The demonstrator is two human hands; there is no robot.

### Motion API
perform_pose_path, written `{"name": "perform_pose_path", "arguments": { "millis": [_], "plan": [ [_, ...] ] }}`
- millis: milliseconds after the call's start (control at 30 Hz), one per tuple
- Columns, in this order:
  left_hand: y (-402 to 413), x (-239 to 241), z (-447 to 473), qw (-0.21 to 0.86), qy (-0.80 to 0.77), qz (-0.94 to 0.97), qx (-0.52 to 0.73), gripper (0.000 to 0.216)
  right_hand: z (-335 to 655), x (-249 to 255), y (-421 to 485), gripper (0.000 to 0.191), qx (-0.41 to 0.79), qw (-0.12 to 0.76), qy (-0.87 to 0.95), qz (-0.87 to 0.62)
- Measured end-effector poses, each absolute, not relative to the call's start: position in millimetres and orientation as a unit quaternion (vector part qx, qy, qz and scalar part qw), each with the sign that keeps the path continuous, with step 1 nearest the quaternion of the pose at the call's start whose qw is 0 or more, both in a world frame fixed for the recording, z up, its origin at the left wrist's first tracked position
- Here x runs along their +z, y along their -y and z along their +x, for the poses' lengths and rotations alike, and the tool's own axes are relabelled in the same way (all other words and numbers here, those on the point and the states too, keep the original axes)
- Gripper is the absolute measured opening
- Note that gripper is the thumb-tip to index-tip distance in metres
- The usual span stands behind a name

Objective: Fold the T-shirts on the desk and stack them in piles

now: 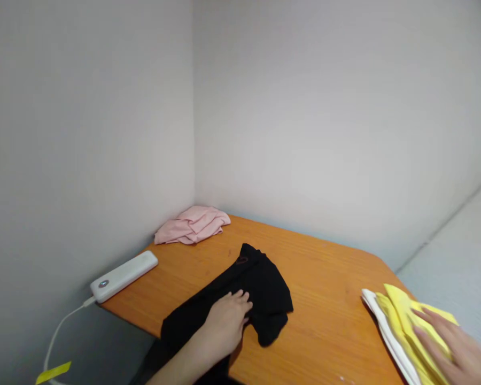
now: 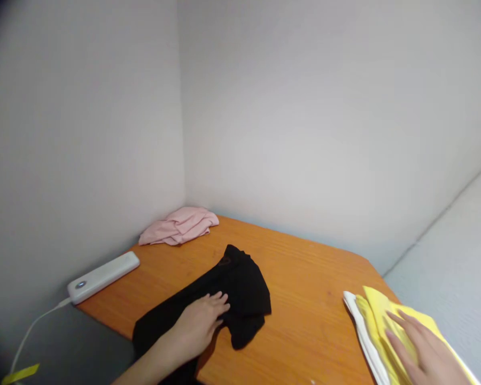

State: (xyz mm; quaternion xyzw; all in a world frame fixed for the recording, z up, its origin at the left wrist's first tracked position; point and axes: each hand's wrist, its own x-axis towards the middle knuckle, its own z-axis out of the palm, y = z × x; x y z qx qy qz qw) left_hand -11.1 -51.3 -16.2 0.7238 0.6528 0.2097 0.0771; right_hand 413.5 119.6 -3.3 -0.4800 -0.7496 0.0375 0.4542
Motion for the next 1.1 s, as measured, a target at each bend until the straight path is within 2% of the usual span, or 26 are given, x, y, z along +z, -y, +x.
{"name": "perform_pose_path", "arguments": {
  "millis": [67, 133, 233, 333, 433, 533, 633, 733, 800, 900, 967, 1100],
  "plan": [
    [65.6, -21.3, 1.3, 0.129, -0.642, 0.737, 0.167, 0.040, 391.3, -6.4, -99.1, 0.038, 0.091, 0.375, 0.783, -0.488],
    [71.8, -12.9, 5.1, 0.150, -0.640, 0.739, 0.150, 0.041, 356.3, -10.8, -75.7, 0.038, 0.159, 0.333, 0.788, -0.493],
    [69.8, 6.8, 10.6, 0.155, -0.651, 0.728, 0.145, 0.040, 302.4, -25.0, -46.9, 0.037, 0.191, 0.319, 0.788, -0.491],
    [62.9, 15.0, 24.1, 0.152, -0.665, 0.702, 0.206, 0.045, 260.1, -43.4, -28.4, 0.037, 0.211, 0.314, 0.795, -0.474],
    [55.4, 8.7, 35.7, 0.194, -0.677, 0.647, 0.292, 0.045, 223.3, -51.7, -8.3, 0.044, 0.293, 0.315, 0.807, -0.404],
    [48.8, -4.9, 33.5, 0.245, -0.719, 0.559, 0.333, 0.057, 193.6, -44.3, 17.3, 0.044, 0.392, 0.315, 0.806, -0.311],
    [46.5, -20.4, 18.9, 0.273, -0.710, 0.506, 0.406, 0.051, 180.1, -32.3, 29.5, 0.039, 0.431, 0.322, 0.796, -0.277],
    [51.4, -31.6, 3.6, 0.330, -0.665, 0.453, 0.494, 0.047, 181.0, -30.8, 14.7, 0.037, 0.421, 0.365, 0.764, -0.325],
    [57.8, -34.3, -1.7, 0.381, -0.633, 0.419, 0.527, 0.050, 183.4, -36.6, -3.6, 0.034, 0.341, 0.387, 0.750, -0.415],
    [67.3, -32.4, -1.4, 0.427, -0.597, 0.413, 0.539, 0.056, 181.3, -45.8, -24.1, 0.035, 0.210, 0.359, 0.756, -0.506],
    [72.3, -29.1, 0.4, 0.437, -0.588, 0.417, 0.538, 0.060, 176.7, -46.7, -27.7, 0.035, 0.222, 0.361, 0.751, -0.507],
    [86.5, -16.9, -9.8, 0.431, -0.584, 0.392, 0.566, 0.063, 176.9, -33.1, -22.9, 0.033, 0.309, 0.422, 0.711, -0.470]
  ]
}}
